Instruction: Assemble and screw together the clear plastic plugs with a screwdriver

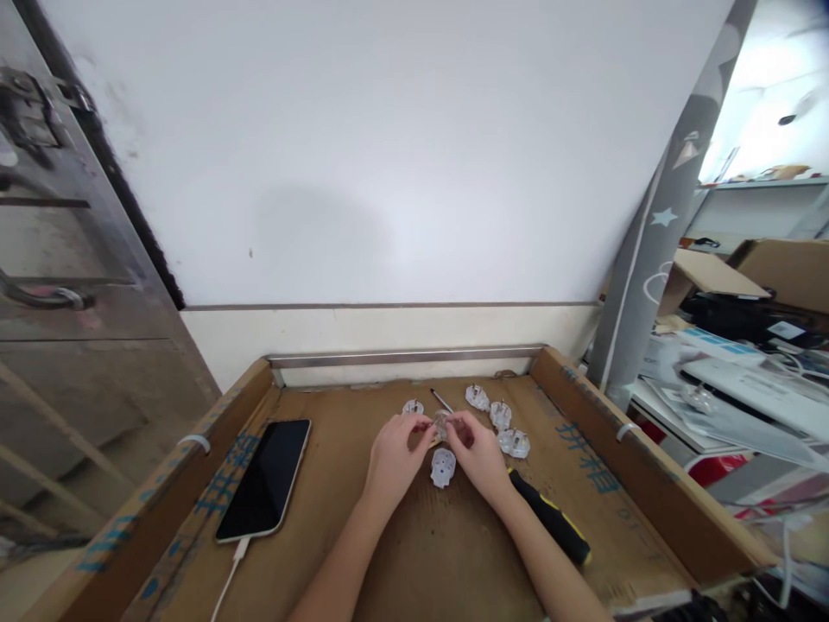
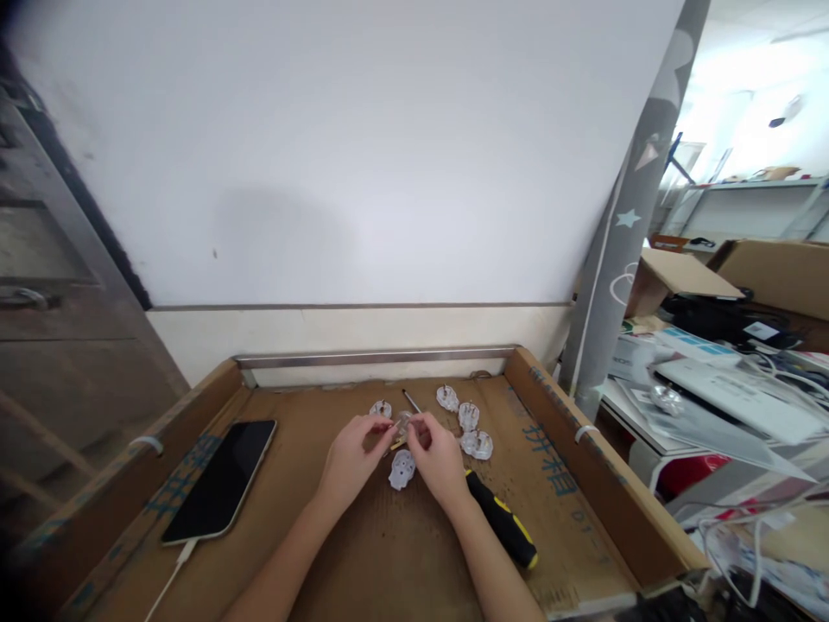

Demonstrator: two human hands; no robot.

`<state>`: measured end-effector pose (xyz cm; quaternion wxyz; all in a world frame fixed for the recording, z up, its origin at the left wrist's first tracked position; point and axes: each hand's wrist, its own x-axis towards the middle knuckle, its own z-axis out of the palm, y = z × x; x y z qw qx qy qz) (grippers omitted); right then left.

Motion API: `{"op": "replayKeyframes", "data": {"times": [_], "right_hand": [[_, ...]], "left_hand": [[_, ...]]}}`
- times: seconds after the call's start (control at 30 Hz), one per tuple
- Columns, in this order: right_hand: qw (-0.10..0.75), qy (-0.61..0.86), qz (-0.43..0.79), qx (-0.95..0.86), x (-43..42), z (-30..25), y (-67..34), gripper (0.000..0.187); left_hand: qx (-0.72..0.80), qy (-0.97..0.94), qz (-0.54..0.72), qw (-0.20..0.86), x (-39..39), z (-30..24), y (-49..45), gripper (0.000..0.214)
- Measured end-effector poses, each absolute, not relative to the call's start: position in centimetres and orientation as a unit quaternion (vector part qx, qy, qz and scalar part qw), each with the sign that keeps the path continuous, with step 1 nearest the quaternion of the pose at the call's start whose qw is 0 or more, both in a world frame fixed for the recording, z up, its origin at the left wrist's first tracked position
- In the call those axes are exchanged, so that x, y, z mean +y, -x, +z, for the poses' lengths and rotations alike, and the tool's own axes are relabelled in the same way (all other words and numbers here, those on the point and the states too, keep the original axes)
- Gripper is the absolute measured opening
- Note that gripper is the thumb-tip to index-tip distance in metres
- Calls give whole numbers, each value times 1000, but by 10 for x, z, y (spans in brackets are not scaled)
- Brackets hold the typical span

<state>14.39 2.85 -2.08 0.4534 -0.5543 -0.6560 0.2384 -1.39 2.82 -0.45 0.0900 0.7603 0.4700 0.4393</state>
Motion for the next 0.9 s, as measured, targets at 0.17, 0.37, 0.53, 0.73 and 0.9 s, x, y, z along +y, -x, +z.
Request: {"op": "replayKeyframes", "data": {"times": [0.17, 0.37, 0.53, 0.73, 0.9], "right_hand": [[448, 547, 236, -666, 28, -22, -141, 33], [438, 551, 209, -679, 26, -22, -140, 34], [411, 537, 181, -714, 22, -21, -138, 27], [390, 523, 139, -745, 20, -21, -135, 26], [382, 522, 112, -755, 20, -22, -133, 23]], "left_hand": [[477, -758, 437, 83, 30, -6, 14, 12], [491, -755, 429, 72, 27, -3, 13, 16], [533, -727, 421, 100, 26, -2, 12, 19], [574, -685, 423, 151, 27, -3, 13, 25], [548, -696, 426, 185, 28, -6, 12, 28]]}}
